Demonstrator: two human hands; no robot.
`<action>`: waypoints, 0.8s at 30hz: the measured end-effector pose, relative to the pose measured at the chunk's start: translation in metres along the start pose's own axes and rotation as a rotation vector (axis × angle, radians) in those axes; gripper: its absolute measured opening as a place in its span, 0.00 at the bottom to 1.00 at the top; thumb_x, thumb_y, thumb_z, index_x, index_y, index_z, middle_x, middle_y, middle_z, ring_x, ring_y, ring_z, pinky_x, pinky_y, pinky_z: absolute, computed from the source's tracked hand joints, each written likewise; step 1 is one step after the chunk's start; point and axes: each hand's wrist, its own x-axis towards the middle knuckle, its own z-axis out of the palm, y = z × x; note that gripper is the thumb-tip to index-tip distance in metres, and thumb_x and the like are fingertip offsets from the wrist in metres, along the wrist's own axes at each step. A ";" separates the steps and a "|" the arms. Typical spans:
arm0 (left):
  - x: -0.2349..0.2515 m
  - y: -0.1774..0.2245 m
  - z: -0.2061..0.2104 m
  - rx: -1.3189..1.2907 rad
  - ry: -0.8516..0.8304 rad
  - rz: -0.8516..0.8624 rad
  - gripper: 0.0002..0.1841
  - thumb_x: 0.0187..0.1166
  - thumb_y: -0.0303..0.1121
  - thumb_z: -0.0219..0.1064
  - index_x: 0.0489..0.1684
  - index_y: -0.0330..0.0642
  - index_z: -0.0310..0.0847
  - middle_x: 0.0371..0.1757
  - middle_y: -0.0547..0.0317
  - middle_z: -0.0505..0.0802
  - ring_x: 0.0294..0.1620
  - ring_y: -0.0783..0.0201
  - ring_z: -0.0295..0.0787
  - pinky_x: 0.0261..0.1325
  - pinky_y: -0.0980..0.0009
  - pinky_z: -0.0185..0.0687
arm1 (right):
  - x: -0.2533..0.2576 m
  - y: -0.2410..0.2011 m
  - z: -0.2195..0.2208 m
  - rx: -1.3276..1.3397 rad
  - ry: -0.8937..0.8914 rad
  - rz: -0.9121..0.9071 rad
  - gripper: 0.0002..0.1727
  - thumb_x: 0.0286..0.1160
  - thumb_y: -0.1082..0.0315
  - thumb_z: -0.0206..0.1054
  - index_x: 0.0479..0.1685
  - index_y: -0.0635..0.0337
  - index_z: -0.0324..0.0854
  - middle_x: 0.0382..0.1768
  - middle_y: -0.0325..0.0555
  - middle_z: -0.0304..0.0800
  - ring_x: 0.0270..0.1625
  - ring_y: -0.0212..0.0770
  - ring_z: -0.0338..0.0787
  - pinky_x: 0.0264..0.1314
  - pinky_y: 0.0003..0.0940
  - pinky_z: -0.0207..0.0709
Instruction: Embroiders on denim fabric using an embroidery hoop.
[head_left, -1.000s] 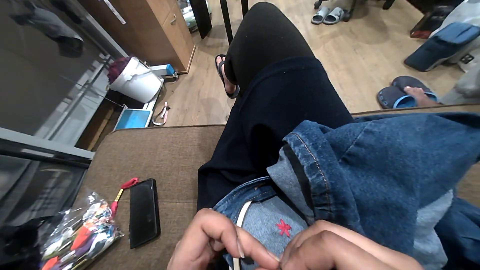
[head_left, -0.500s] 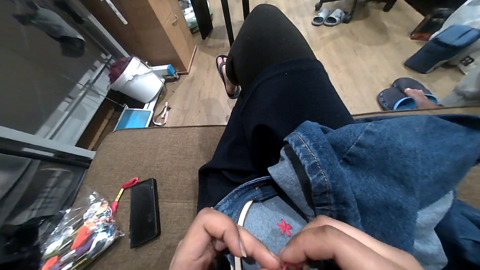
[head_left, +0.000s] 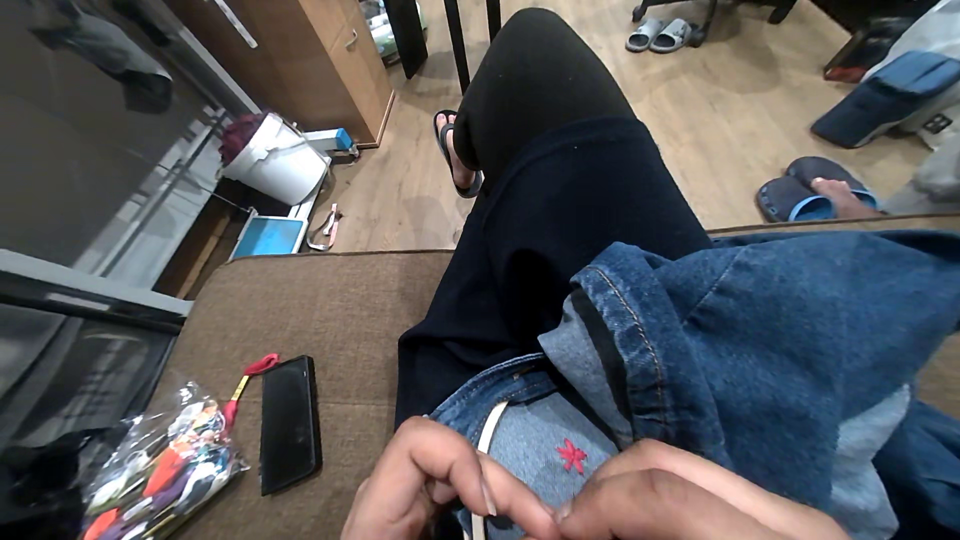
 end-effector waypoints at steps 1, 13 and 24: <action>0.000 0.000 0.000 -0.001 -0.002 0.000 0.19 0.72 0.19 0.74 0.50 0.49 0.71 0.44 0.64 0.97 0.48 0.72 0.96 0.57 0.74 0.89 | 0.000 0.000 0.000 0.002 -0.002 -0.005 0.06 0.77 0.73 0.71 0.41 0.70 0.87 0.35 0.54 0.90 0.43 0.34 0.89 0.47 0.19 0.81; -0.002 0.001 0.001 0.040 0.035 0.018 0.18 0.71 0.18 0.75 0.49 0.49 0.74 0.43 0.66 0.98 0.47 0.71 0.97 0.57 0.74 0.91 | 0.000 0.002 -0.001 0.022 -0.004 -0.007 0.05 0.75 0.76 0.71 0.36 0.71 0.88 0.35 0.56 0.92 0.43 0.34 0.91 0.47 0.19 0.81; -0.001 0.001 0.005 0.010 0.052 0.048 0.20 0.69 0.17 0.77 0.50 0.48 0.75 0.44 0.65 0.98 0.47 0.70 0.97 0.57 0.73 0.92 | -0.001 -0.001 0.001 0.061 -0.014 0.086 0.18 0.73 0.70 0.76 0.55 0.74 0.81 0.43 0.59 0.93 0.46 0.37 0.93 0.53 0.25 0.86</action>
